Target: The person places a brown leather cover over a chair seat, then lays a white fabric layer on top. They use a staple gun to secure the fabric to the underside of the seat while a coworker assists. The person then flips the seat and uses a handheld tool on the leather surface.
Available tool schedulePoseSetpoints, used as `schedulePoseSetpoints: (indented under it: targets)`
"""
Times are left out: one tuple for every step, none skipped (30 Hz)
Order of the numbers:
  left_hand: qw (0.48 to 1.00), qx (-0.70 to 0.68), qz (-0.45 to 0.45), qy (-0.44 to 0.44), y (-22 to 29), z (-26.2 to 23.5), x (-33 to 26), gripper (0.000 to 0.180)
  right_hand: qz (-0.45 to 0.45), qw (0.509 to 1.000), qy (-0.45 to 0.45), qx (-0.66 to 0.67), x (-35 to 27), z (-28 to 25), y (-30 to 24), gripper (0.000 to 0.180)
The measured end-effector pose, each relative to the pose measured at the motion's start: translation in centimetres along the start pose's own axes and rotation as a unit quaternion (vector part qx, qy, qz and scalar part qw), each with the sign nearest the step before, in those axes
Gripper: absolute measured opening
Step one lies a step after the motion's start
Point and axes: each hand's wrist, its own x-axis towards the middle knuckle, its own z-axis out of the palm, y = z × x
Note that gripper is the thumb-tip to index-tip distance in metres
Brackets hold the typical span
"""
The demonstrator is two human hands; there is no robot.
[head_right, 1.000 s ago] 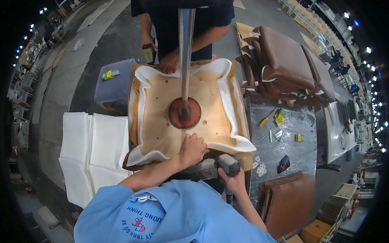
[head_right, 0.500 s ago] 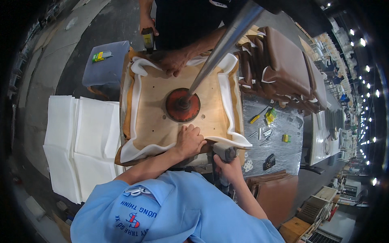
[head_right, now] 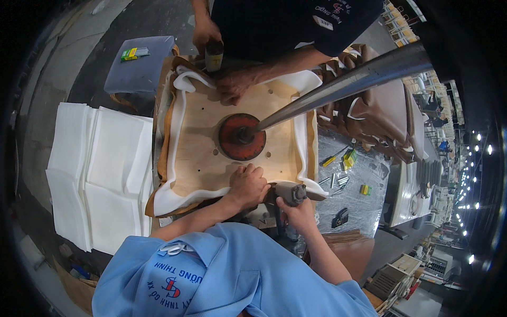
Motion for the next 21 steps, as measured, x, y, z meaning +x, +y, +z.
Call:
schedulePoseSetpoints:
  targets:
    - [1.000, -0.001, -0.005, -0.002, 0.0, 0.0, 0.1, 0.024, 0.000, 1.000, -0.001, -0.010, 0.2, -0.1, -0.2, 0.030]
    - [1.000, -0.003, -0.010, -0.004, 0.0, 0.1, 0.1, 0.024, 0.004, 1.000, -0.003, -0.025, 0.3, 0.0, -0.4, 0.030]
    - [1.000, -0.004, -0.015, -0.006, 0.0, 0.1, 0.2, 0.024, 0.007, 0.999, -0.004, -0.038, 0.5, -0.1, -0.5, 0.030]
    - [1.000, -0.003, -0.017, -0.006, 0.0, 0.1, 0.3, 0.024, 0.011, 0.999, -0.005, -0.052, 0.7, -0.1, -0.7, 0.030]
    - [1.000, -0.001, -0.018, -0.006, 0.1, 0.1, 0.3, 0.023, 0.013, 0.998, -0.009, -0.056, 0.8, -0.2, -0.8, 0.030]
    - [1.000, 0.000, -0.020, -0.005, 0.1, 0.1, 0.3, 0.023, 0.015, 0.998, -0.013, -0.062, 1.0, -0.2, -1.0, 0.031]
    - [1.000, 0.002, -0.023, -0.009, 0.2, 0.1, 0.3, 0.023, 0.016, 0.997, -0.017, -0.067, 1.2, -0.3, -1.2, 0.031]
    - [1.000, 0.005, -0.026, -0.014, 0.3, 0.1, 0.2, 0.023, 0.020, 0.997, -0.016, -0.070, 1.2, -0.2, -1.3, 0.030]
    - [0.999, 0.008, -0.029, -0.019, 0.4, 0.1, 0.2, 0.023, 0.024, 0.997, -0.015, -0.071, 1.3, -0.1, -1.2, 0.030]
    - [0.999, 0.007, -0.030, -0.025, 0.5, 0.0, 0.2, 0.023, 0.029, 0.997, -0.014, -0.073, 1.4, -0.1, -1.1, 0.030]
    - [0.999, 0.005, -0.031, -0.032, 0.5, -0.1, 0.1, 0.023, 0.031, 0.997, -0.013, -0.075, 1.3, -0.1, -1.0, 0.030]
    - [0.999, 0.005, -0.032, -0.037, 0.5, 0.0, 0.0, 0.023, 0.031, 0.996, -0.013, -0.077, 1.3, 0.0, -1.1, 0.030]
    - [0.999, 0.017, -0.030, -0.024, 0.5, 0.1, 0.0, 0.023, 0.032, 0.996, -0.012, -0.079, 1.2, 0.1, -1.2, 0.030]
    - [0.999, 0.028, -0.026, -0.012, 0.6, 0.2, 0.0, 0.023, 0.026, 0.996, -0.013, -0.087, 1.1, 0.2, -1.3, 0.029]
    - [0.999, 0.040, -0.019, -0.001, 0.7, 0.3, -0.1, 0.023, 0.020, 0.995, -0.012, -0.094, 1.1, 0.3, -1.5, 0.028]
    - [0.999, 0.032, -0.026, -0.009, 0.8, 0.4, -0.1, 0.023, 0.016, 0.995, -0.009, -0.099, 0.9, 0.4, -1.7, 0.028]
    - [0.999, 0.025, -0.031, -0.018, 0.8, 0.5, 0.0, 0.024, 0.023, 0.995, -0.016, -0.100, 0.8, 0.2, -1.7, 0.027]
    - [0.999, 0.020, -0.032, -0.025, 0.7, 0.5, 0.4, 0.024, 0.026, 0.995, -0.019, -0.099, 1.1, -0.2, -1.6, 0.026]
    - [0.998, 0.033, -0.031, -0.036, 0.8, 0.5, 0.6, 0.024, 0.030, 0.995, -0.022, -0.098, 0.9, -0.5, -1.3, 0.025]
    - [0.997, 0.045, -0.030, -0.047, 1.0, 0.5, 0.9, 0.024, 0.000, 0.998, -0.001, -0.057, 0.1, -0.5, -0.7, 0.025]
    - [0.996, 0.062, -0.034, -0.055, 0.9, 0.5, 1.3, 0.024, -0.034, 0.999, 0.013, -0.018, -0.8, -0.2, 0.1, 0.025]
